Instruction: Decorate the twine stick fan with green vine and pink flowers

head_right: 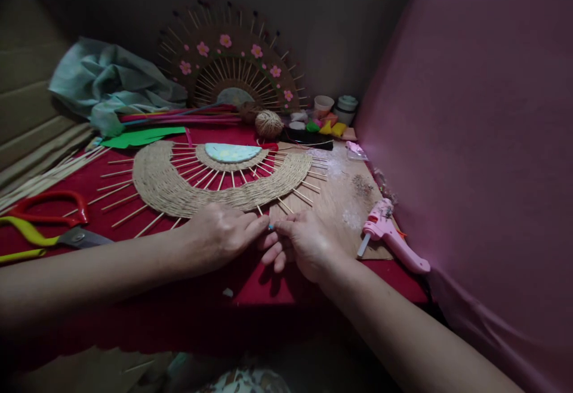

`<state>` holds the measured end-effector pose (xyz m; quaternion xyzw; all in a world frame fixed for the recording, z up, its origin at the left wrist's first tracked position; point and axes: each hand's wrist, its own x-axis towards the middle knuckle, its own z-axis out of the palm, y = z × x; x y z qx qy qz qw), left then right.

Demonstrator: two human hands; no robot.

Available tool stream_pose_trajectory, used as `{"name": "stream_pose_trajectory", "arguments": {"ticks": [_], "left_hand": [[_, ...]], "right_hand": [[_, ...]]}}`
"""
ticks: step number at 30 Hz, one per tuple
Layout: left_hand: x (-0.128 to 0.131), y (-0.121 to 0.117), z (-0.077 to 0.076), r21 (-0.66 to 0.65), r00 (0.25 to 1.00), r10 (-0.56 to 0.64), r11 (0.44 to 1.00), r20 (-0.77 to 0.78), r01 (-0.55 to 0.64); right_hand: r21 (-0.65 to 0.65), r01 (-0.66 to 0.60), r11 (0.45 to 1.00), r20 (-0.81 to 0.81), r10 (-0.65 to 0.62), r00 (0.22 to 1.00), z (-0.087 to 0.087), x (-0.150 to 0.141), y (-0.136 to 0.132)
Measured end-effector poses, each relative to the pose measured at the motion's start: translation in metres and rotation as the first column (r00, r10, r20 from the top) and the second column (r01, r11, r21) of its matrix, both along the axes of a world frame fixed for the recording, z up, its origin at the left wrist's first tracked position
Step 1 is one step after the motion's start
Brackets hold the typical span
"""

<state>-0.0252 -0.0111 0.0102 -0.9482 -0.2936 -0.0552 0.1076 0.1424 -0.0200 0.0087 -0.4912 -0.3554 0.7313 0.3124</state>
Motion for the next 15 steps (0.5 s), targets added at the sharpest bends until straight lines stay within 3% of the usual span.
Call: {"name": "stream_pose_trajectory", "arguments": {"ticks": [4,11,15], "left_hand": [[-0.001,0.001,-0.002,-0.001,1.0,-0.007,1.0,0.017,0.007],[-0.002,0.003,0.001,-0.154,0.99,0.119,0.982,0.069,-0.107],[-0.002,0.003,0.003,-0.177,0.985,0.14,0.977,0.105,-0.12]], "right_hand": [[-0.031,-0.033,0.999,-0.014,0.032,0.999,0.002,0.003,0.001],[-0.041,0.053,0.998,-0.063,-0.055,0.997,0.0,-0.002,-0.001],[-0.084,0.092,0.992,-0.076,-0.098,0.992,0.003,-0.008,-0.002]]}}
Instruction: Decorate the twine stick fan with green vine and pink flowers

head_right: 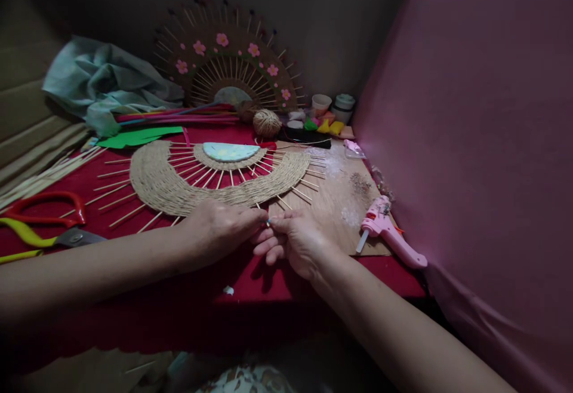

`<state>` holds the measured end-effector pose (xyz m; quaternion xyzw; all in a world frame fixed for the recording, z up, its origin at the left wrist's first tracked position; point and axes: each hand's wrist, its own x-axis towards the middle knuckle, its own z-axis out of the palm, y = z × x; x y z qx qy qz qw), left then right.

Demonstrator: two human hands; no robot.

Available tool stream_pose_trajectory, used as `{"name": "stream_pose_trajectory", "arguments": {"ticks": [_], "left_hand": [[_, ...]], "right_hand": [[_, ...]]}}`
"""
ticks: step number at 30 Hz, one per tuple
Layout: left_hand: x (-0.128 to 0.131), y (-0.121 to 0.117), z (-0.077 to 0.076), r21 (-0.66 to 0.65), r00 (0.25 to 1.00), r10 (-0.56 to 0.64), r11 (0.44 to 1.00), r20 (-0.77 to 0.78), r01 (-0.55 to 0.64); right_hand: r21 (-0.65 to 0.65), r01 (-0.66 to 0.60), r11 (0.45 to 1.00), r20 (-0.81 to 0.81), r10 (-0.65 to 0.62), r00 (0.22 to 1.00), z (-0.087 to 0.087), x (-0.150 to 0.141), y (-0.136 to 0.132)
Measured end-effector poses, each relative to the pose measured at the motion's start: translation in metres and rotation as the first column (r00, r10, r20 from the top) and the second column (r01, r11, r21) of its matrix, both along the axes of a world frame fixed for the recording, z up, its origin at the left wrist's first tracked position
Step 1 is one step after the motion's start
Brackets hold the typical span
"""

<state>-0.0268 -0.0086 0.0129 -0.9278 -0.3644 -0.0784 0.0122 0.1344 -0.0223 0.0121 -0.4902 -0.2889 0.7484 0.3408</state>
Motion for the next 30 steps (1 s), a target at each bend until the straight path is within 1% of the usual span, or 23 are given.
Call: {"name": "stream_pose_trajectory", "arguments": {"ticks": [5,10,13,15,18,24,30], "left_hand": [[-0.002,0.0,-0.002,-0.011,1.0,0.018,1.0,0.005,-0.018],[-0.006,0.003,-0.007,0.002,0.998,0.006,1.0,0.066,-0.006],[-0.007,0.004,-0.008,0.066,0.988,-0.018,0.998,0.152,0.008],[-0.007,0.003,-0.008,0.127,0.977,-0.062,0.991,0.205,0.036],[-0.008,0.003,-0.009,0.177,0.964,-0.103,0.982,0.243,0.061],[-0.007,0.006,-0.011,0.16,0.959,-0.094,0.986,0.266,0.052],[-0.008,0.005,-0.009,0.119,0.963,-0.091,0.991,0.255,0.063]], "right_hand": [[-0.074,0.043,0.996,-0.015,-0.045,0.999,0.002,-0.004,-0.002],[-0.079,0.104,0.991,-0.041,-0.107,0.993,0.001,-0.007,-0.006],[-0.074,0.131,0.989,-0.057,-0.135,0.989,0.001,-0.008,-0.006],[-0.08,0.136,0.987,-0.061,-0.141,0.988,0.001,-0.008,-0.005],[-0.089,0.136,0.987,-0.065,-0.142,0.988,0.001,-0.008,-0.005],[-0.092,0.129,0.987,-0.08,-0.136,0.987,0.0,-0.006,-0.004],[-0.084,0.111,0.99,-0.102,-0.119,0.988,-0.002,-0.005,-0.004]]}}
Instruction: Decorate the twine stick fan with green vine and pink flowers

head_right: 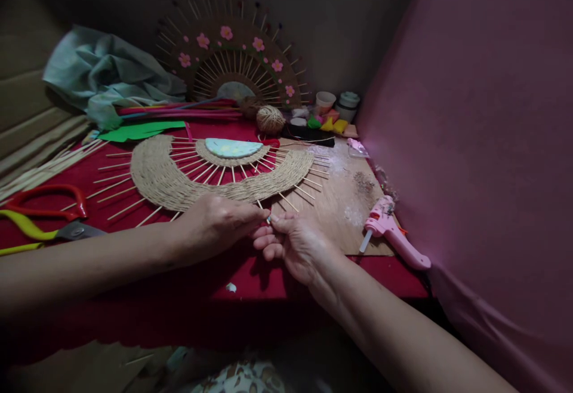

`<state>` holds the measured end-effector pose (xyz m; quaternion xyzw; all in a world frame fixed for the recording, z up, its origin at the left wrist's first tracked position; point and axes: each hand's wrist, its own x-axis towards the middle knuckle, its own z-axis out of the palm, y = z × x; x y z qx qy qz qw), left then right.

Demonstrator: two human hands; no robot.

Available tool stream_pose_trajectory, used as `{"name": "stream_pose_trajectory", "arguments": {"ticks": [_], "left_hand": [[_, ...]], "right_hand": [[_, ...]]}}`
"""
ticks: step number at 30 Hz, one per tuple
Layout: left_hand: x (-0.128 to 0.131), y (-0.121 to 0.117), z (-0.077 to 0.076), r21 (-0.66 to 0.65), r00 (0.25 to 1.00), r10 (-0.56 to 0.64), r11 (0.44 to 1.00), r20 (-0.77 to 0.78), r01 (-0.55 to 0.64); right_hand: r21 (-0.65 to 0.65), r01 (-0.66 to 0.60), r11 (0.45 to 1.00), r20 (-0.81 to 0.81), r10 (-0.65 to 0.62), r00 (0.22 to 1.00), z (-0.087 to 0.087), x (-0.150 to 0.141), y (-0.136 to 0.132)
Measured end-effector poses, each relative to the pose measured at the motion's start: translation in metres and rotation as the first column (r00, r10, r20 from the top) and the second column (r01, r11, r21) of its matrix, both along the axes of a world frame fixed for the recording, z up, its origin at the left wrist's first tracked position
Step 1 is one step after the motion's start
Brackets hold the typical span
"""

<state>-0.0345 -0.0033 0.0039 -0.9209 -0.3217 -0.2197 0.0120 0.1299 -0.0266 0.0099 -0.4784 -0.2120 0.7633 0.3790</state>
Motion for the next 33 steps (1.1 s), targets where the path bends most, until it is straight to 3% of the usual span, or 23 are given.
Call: {"name": "stream_pose_trajectory", "arguments": {"ticks": [12,17,26,33], "left_hand": [[0.0026,0.0016,-0.0002,-0.024,0.998,0.019,1.0,0.052,-0.018],[0.0031,0.0038,0.002,-0.142,0.996,0.082,0.987,0.031,-0.076],[0.0008,0.0045,0.0086,-0.356,0.997,0.076,0.932,0.006,-0.068],[0.0001,0.0036,0.0075,-0.322,0.995,0.098,0.942,-0.011,-0.096]], "right_hand": [[0.05,-0.052,0.997,0.021,0.051,0.998,-0.0026,-0.0016,0.0025],[0.067,-0.087,0.994,0.05,0.084,0.995,-0.0024,-0.0015,0.0035],[0.137,-0.085,0.987,0.142,0.065,0.988,-0.0062,-0.0086,0.0015],[0.095,-0.091,0.991,0.12,0.079,0.99,-0.001,-0.0051,-0.0001]]}}
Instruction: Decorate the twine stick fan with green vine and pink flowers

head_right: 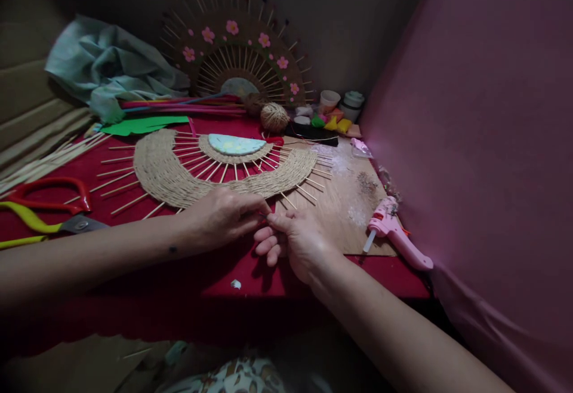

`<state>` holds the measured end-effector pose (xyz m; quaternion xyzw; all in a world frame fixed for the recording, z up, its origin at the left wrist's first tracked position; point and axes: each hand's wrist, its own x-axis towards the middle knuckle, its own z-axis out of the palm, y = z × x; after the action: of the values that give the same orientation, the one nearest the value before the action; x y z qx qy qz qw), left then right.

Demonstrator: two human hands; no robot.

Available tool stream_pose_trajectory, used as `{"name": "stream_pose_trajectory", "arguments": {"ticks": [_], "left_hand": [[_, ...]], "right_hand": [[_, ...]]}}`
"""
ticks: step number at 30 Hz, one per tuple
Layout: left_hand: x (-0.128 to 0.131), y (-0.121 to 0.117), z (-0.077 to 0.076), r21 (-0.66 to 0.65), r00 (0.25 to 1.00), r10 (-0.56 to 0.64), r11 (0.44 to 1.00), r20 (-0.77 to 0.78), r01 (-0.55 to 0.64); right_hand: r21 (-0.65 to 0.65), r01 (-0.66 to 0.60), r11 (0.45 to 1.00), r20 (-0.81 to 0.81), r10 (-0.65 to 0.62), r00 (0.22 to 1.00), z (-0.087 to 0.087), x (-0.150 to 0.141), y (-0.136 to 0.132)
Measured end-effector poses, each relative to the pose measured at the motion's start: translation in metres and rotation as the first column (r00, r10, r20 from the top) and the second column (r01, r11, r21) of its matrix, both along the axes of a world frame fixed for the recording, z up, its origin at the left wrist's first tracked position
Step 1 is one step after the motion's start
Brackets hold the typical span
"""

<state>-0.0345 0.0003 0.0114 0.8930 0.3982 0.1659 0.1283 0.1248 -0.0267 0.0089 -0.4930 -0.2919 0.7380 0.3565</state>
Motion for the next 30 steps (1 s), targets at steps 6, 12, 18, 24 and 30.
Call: {"name": "stream_pose_trajectory", "arguments": {"ticks": [6,12,18,24,30], "left_hand": [[0.0,-0.001,-0.007,0.103,1.0,0.011,0.995,-0.029,-0.008],[0.0,-0.002,-0.014,0.253,0.999,0.015,0.967,-0.045,-0.003],[0.0,-0.001,-0.017,0.304,0.999,0.012,0.953,-0.032,-0.001],[0.0,-0.001,-0.017,0.285,1.0,-0.017,0.958,-0.001,0.016],[-0.001,-0.004,-0.017,0.287,1.0,-0.001,0.958,-0.023,0.007]], "right_hand": [[-0.04,-0.009,0.999,-0.056,0.007,0.998,-0.002,0.005,-0.001],[-0.103,-0.034,0.994,0.026,0.037,0.999,0.003,0.004,0.001],[-0.103,-0.038,0.994,0.049,0.044,0.998,0.006,0.004,0.003],[-0.092,-0.061,0.994,0.069,0.067,0.995,0.007,0.003,0.004],[-0.059,-0.117,0.991,0.076,0.121,0.99,0.006,0.005,0.003]]}}
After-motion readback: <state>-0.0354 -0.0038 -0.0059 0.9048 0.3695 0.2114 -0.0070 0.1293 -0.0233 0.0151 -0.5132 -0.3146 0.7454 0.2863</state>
